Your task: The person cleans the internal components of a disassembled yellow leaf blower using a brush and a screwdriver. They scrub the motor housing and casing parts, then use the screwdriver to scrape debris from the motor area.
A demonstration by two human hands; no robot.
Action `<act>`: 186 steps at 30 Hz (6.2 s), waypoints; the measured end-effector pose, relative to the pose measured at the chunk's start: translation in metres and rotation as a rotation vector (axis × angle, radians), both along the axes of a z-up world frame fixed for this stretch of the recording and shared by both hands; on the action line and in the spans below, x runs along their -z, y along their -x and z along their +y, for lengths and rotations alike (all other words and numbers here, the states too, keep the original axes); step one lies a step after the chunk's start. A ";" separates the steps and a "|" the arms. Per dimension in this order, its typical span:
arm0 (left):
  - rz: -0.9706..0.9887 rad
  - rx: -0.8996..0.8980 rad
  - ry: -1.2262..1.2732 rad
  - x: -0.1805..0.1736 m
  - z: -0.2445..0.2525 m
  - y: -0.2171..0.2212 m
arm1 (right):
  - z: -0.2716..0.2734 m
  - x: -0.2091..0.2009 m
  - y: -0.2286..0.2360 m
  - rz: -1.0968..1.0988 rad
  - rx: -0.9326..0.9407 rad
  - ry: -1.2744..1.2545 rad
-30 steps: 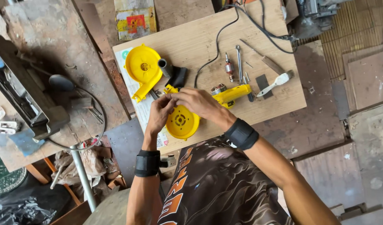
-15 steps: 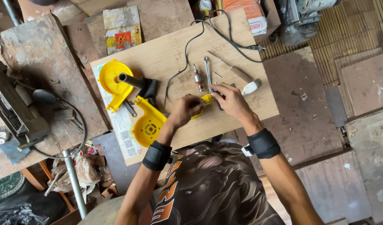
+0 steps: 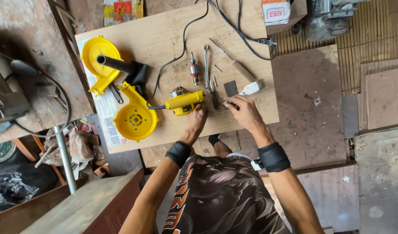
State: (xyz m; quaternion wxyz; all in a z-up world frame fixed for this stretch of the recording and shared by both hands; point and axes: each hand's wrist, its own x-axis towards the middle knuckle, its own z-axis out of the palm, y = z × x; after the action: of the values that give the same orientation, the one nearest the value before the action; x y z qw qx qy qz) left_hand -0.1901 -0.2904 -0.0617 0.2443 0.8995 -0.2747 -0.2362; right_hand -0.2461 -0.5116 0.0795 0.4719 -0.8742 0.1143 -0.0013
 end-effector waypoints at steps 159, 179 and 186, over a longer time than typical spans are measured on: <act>0.664 -0.477 0.489 -0.091 0.077 -0.115 | 0.054 0.045 -0.079 0.035 -0.088 0.134; -0.284 0.117 0.174 -0.110 0.075 -0.064 | 0.014 0.055 -0.031 0.212 0.009 0.120; -0.304 0.220 0.113 -0.108 0.074 -0.045 | 0.016 0.056 -0.029 0.157 0.002 0.100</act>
State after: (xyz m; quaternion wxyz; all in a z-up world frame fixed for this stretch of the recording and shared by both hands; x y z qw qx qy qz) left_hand -0.1453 -0.2159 0.0463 0.2228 0.8743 -0.4178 -0.1071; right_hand -0.2174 -0.4952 0.0234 0.4174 -0.8939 0.1518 0.0611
